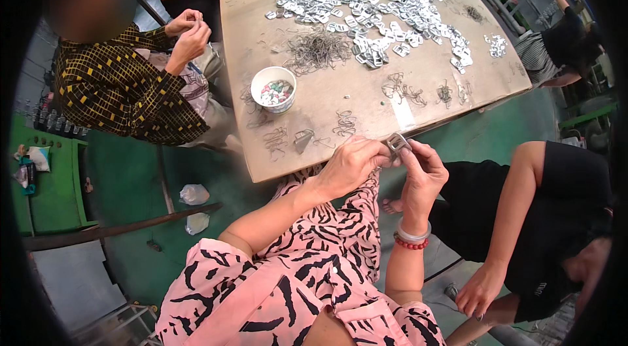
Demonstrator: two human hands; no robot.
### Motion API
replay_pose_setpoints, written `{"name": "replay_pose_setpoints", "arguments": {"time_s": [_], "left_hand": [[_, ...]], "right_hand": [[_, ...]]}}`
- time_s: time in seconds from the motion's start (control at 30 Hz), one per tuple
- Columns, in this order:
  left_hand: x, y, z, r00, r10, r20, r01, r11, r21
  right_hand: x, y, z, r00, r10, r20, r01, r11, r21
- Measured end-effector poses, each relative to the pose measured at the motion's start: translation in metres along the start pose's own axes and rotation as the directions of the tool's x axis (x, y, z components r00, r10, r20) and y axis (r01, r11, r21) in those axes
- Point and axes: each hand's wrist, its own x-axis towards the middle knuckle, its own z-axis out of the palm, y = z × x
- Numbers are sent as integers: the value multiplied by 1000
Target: The person sorts small metal pieces and wire rings on a table with their hands, grouping them together and occasionally hanging assembled rings onto a metal rack.
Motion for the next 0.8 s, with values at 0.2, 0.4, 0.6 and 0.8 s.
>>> {"name": "replay_pose_setpoints", "arguments": {"time_s": [0.2,0.4,0.6,0.8], "left_hand": [[32,-40,-25,988,-12,-154,34,989,142],[122,-176,-64,948,-298,115,85,582,809],[140,-191,-60,843,-386,375,-178,458,871],[138,-201,-73,910,-305,282,-98,503,859]], "right_hand": [[-6,4,-10,988,126,-86,-116,986,120],[-8,5,-23,984,176,-26,-176,984,2],[-10,-3,-23,977,208,-42,-207,978,9],[-16,-4,-24,987,155,-43,-156,987,-22]]}}
